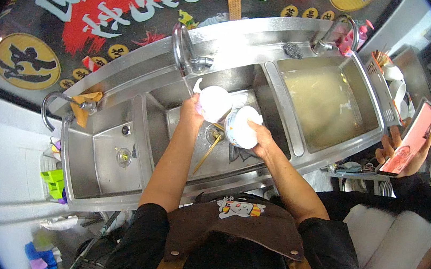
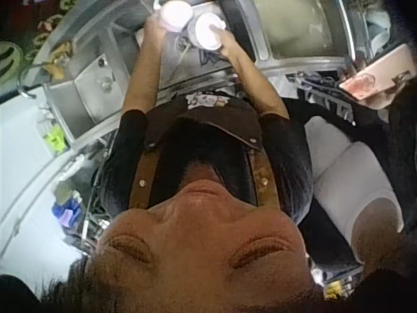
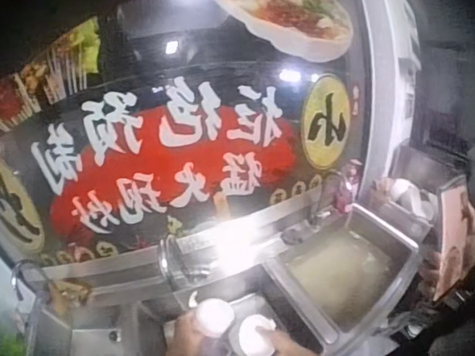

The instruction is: The person washes a white mug with a sponge and rinses it under running water, then places it in a dish rack. They wipe the sink area with a cloth, rinse the cloth, and wash a bundle of chopsticks before placing them in the rack. Finally, they remove food debris from the sink drain and wipe the sink surface.

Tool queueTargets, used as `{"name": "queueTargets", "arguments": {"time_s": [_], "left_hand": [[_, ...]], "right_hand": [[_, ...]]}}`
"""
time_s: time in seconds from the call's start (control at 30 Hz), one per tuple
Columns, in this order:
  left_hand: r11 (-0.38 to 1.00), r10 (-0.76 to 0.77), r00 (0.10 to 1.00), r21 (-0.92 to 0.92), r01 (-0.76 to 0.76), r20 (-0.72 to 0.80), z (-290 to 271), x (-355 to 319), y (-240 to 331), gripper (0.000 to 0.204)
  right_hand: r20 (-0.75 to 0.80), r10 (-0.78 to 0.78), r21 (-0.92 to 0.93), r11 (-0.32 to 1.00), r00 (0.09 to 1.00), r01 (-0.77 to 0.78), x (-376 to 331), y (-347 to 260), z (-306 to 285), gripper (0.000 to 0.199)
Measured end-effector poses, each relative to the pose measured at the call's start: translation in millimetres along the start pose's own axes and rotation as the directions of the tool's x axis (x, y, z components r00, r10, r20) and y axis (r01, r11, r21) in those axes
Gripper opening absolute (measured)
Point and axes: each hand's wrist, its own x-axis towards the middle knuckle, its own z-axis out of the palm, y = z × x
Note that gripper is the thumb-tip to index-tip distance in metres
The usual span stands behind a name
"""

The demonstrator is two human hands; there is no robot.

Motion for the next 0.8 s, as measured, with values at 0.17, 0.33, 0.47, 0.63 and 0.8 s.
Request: {"name": "queueTargets", "arguments": {"time_s": [0.17, 0.33, 0.47, 0.63, 0.8], "left_hand": [[0.957, 0.035, 0.999, 0.287, -0.034, -0.001, 34.8, -10.1, -11.8, 0.038], [0.889, -0.097, 0.986, 0.457, 0.024, 0.138, -22.6, 0.2, -3.7, 0.038], [0.763, -0.191, 0.981, 0.633, 0.129, 0.03, -6.9, -19.3, 25.1, 0.036], [0.497, -0.094, 0.994, 0.867, -0.003, 0.058, 0.7, -14.4, 46.0, 0.035], [0.607, -0.098, 0.992, 0.795, -0.008, 0.085, -11.0, -28.9, 38.9, 0.043]], "right_hand": [[0.132, -0.069, 0.162, 0.986, 0.989, 0.047, 7.4, -19.3, 2.1, 0.046], [0.368, -0.087, 0.293, 0.956, 0.926, -0.027, 21.5, -5.8, 34.8, 0.041], [0.341, 0.133, 0.019, 0.989, 0.93, -0.148, 32.0, -12.5, 44.7, 0.047], [0.397, 0.085, -0.049, 0.996, 0.914, -0.071, 34.6, 6.5, 72.9, 0.056], [0.095, -0.05, -0.112, 0.992, 0.994, 0.061, 21.9, -2.8, 103.2, 0.056]]}}
